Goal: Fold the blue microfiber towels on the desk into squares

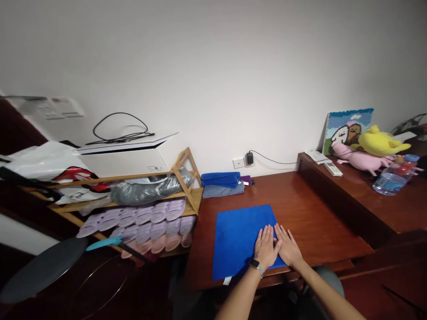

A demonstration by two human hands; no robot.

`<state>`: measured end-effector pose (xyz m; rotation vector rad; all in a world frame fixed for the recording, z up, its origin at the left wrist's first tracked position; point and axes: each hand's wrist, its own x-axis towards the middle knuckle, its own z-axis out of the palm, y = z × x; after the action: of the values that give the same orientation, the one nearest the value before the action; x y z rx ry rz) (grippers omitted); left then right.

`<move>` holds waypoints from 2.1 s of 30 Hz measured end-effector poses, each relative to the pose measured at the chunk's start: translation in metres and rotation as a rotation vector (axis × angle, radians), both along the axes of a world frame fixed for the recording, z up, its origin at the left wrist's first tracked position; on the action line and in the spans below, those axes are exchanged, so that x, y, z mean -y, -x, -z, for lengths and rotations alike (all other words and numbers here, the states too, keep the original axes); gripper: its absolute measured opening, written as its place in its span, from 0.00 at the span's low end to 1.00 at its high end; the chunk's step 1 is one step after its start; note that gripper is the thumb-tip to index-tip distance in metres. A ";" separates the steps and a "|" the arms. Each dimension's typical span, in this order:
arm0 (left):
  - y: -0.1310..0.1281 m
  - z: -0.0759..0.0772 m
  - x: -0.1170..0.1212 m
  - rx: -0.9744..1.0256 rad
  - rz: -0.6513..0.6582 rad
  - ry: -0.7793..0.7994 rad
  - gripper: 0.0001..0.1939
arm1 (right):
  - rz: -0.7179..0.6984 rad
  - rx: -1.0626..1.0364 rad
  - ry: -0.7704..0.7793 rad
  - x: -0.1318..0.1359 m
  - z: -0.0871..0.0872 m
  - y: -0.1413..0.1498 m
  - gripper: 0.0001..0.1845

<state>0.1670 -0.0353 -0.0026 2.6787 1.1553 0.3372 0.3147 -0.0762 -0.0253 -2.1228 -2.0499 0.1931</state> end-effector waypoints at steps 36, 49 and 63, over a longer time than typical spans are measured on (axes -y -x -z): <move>0.041 -0.026 0.028 0.065 0.018 -0.052 0.32 | 0.039 -0.017 -0.092 0.069 0.007 0.008 0.35; 0.215 0.018 0.031 -0.058 -0.486 -0.156 0.33 | 0.047 -0.043 -0.139 0.070 0.021 0.006 0.37; 0.223 0.036 0.030 0.011 -0.512 -0.204 0.33 | 0.078 -0.090 -0.090 -0.020 -0.024 0.015 0.35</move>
<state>-0.0556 -0.0650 -0.0387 2.4942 1.8889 0.5728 0.2996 -0.0561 -0.0014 -2.0965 -1.8859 0.1787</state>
